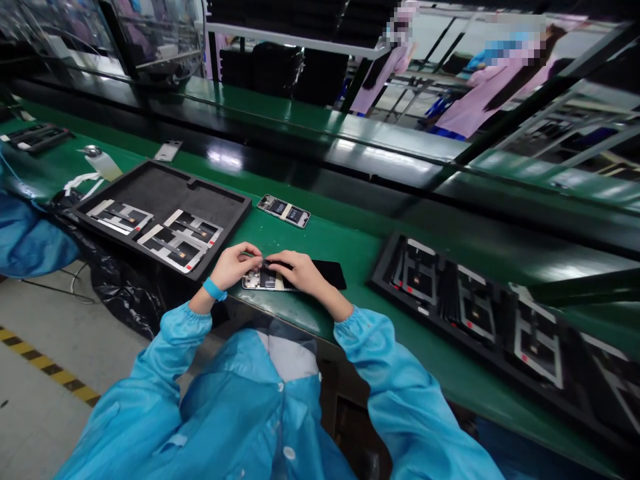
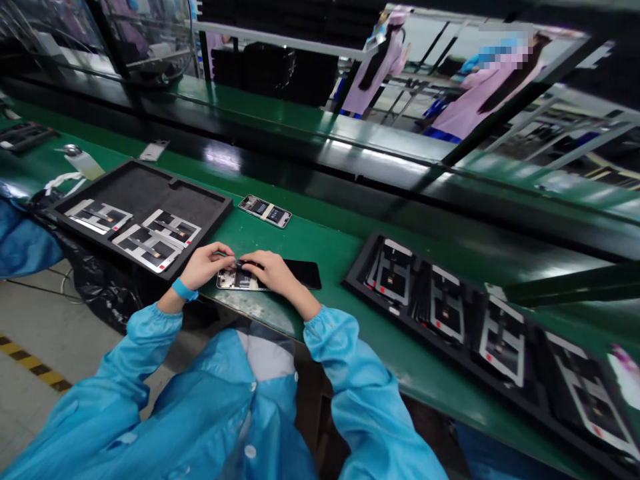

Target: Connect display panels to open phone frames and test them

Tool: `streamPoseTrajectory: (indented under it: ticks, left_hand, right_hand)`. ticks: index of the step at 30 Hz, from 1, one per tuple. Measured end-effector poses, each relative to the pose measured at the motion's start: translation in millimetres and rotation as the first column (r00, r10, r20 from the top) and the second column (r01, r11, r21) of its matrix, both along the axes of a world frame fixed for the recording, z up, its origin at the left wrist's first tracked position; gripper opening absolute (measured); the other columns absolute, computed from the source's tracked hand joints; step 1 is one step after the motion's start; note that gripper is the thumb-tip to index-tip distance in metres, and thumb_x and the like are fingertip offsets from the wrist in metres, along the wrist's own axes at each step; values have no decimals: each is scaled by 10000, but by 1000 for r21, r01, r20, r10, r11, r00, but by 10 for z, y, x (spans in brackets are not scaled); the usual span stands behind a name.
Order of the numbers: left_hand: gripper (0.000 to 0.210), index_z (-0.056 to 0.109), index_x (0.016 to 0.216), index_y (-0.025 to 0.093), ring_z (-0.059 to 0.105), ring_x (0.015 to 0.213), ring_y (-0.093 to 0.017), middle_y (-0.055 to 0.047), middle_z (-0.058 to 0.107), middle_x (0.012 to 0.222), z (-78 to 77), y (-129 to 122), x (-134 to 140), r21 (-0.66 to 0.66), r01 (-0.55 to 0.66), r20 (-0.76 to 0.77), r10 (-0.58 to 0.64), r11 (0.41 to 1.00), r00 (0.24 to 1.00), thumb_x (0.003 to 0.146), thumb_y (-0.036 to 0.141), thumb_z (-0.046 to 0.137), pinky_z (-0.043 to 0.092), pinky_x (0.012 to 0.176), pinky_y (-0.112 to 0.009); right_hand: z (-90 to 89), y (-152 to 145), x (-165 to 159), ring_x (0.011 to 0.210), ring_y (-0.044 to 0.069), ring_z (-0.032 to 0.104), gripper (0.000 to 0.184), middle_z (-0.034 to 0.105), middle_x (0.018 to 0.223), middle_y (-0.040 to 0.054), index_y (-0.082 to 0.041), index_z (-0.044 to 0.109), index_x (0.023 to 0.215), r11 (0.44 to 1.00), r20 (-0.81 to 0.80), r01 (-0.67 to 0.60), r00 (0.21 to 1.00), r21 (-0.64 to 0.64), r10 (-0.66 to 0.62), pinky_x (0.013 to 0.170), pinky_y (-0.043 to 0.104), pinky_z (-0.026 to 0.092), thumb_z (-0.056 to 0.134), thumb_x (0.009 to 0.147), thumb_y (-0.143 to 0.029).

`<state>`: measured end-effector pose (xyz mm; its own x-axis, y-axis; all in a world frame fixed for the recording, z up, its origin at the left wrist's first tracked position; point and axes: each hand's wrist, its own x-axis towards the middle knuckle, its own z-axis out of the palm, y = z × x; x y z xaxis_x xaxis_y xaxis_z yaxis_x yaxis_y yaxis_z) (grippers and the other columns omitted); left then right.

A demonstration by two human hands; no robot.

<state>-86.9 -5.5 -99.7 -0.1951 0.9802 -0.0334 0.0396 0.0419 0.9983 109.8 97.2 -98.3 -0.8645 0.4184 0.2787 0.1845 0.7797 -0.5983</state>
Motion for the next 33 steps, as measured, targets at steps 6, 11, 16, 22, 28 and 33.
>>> streamPoseTrajectory:
  ticks: [6,11,16,22,28,33]
  left_hand:
    - [267,674,1127,148,648,1141,-252,-129,688,1174,-161,-368,-135,330,69,-606,155,942,780,967,345,590,513,1049,-429]
    - [372,621,1290,161,583,1244,-287,-151,629,1313,-294,-440,-186,276,240,-821,99,931,562,978,360,576,475,1083,-472]
    - [405,608,1374,216,557,1256,-291,-128,589,1363,-273,-404,-180,187,291,-885,33,938,464,994,333,527,450,1081,-487]
    - [393,625,1387,290,490,1341,-308,-126,537,1437,-272,-421,-191,161,365,-932,19,917,363,1024,297,472,403,1128,-515]
    - [372,646,1369,289,514,1288,-313,-117,548,1448,-203,-362,-232,101,400,-954,-25,911,298,1041,326,474,436,1072,-504]
    - [332,700,1293,304,537,1272,-290,-105,570,1430,-210,-286,-257,109,396,-931,-47,912,363,1043,337,485,438,1087,-506]
  right_hand:
    - [-128,10,117,893,222,654,370,710,961,113,-164,744,1126,991,3,-29,1000,132,28,821,365,525,487,1051,-419]
    - [-184,14,116,882,226,614,361,662,944,116,-169,738,1167,981,53,-70,997,179,61,804,382,525,473,1055,-386]
    - [-169,7,119,863,226,606,377,636,919,114,-161,754,1150,983,42,-61,998,171,55,790,388,536,472,1053,-392]
    - [-149,-10,146,897,237,606,403,637,953,128,-176,762,1163,988,55,-59,997,143,52,823,415,558,450,1057,-407]
    - [-168,-12,134,879,229,605,417,648,936,126,-155,765,1139,983,36,-56,998,174,51,799,395,556,437,1064,-401]
    - [-88,-26,125,916,249,611,391,678,985,134,-170,747,1169,982,60,-40,998,186,29,832,426,548,456,1058,-407]
